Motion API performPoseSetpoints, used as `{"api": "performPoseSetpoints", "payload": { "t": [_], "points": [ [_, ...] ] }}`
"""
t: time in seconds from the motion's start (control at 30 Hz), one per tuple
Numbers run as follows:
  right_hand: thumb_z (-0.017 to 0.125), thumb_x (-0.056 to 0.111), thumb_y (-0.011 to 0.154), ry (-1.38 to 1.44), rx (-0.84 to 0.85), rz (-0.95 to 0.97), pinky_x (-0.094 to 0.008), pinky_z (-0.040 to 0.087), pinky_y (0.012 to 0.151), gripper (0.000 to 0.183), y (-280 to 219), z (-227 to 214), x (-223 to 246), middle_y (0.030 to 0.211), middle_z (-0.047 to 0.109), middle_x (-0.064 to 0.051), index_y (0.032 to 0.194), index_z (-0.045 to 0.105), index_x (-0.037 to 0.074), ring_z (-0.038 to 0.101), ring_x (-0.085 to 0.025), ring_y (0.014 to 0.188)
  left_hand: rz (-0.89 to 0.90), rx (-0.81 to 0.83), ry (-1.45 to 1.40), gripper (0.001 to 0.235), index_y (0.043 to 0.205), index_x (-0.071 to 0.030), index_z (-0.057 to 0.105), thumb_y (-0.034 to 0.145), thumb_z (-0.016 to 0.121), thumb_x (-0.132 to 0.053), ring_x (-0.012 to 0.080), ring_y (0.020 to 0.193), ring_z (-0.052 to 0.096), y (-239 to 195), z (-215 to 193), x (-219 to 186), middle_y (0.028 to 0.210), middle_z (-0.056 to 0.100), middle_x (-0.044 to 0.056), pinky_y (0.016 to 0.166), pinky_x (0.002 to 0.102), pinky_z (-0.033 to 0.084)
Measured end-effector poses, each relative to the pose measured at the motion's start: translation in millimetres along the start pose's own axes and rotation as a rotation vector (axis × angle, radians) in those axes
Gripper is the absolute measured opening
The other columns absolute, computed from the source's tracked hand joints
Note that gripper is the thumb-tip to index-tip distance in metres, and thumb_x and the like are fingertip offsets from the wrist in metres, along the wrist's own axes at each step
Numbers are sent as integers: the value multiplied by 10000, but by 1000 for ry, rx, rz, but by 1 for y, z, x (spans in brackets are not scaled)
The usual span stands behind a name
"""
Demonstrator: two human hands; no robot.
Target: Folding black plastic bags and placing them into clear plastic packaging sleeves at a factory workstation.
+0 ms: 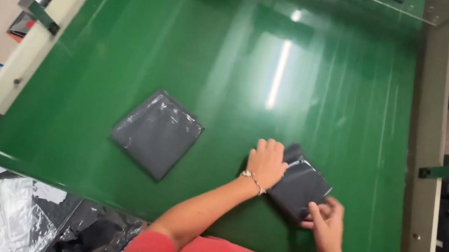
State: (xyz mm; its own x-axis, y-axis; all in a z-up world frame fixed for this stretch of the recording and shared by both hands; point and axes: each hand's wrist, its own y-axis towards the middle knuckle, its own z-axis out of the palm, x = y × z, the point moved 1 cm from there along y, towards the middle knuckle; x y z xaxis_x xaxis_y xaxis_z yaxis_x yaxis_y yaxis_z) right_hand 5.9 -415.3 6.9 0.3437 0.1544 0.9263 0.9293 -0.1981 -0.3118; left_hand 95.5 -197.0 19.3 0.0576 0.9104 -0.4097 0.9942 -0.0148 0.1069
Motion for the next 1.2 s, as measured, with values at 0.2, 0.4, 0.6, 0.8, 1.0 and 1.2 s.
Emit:
{"api": "performPoseSetpoints", "payload": {
  "t": [0.2,0.4,0.6,0.8,1.0,1.2],
  "points": [
    [857,484,644,-870,329,-455,-525,417,1098,1031,24,13,113,1398,565,-188,1517,413,162,525,-414,1291,344,-301,-323,420,1095,-171,518,787,753,-331,206,932,585,-58,-38,5,945,515,-9,723,327,534],
    [768,355,842,-630,661,-584,-558,530,876,517,-4,170,156,1069,714,-241,1244,573,95,668,-468,1035,40,-332,-156,448,1179,-112,573,840,731,-361,310,995,678,-74,-162,148,1032,666,129,843,394,547],
    [705,405,913,-569,786,-658,-525,538,888,531,5,334,137,1109,706,-201,1339,494,169,664,-415,1067,-355,-11,-108,565,1273,-112,441,958,536,-572,385,1041,683,-68,-218,282,1195,622,155,917,482,545],
    [644,363,942,-712,784,-641,-597,495,959,550,31,365,115,1219,633,-301,1381,443,99,603,-504,1124,-368,-49,148,646,1167,-132,529,899,476,-717,280,1138,575,-51,-174,319,1137,563,69,880,467,568],
    [627,374,939,-828,682,-725,-572,519,944,551,28,363,101,1274,576,-177,1409,436,160,607,-445,1122,-611,419,-125,911,1308,-114,563,707,659,-792,329,1308,515,-5,-167,334,1383,558,112,1019,528,483],
    [835,517,720,-777,612,-1017,-532,393,1099,999,33,356,136,1324,534,-270,1479,416,20,519,-455,1254,-368,225,-243,614,1196,-128,538,787,737,-540,331,1168,650,-11,-164,321,1212,672,137,963,469,535]
  ]
}}
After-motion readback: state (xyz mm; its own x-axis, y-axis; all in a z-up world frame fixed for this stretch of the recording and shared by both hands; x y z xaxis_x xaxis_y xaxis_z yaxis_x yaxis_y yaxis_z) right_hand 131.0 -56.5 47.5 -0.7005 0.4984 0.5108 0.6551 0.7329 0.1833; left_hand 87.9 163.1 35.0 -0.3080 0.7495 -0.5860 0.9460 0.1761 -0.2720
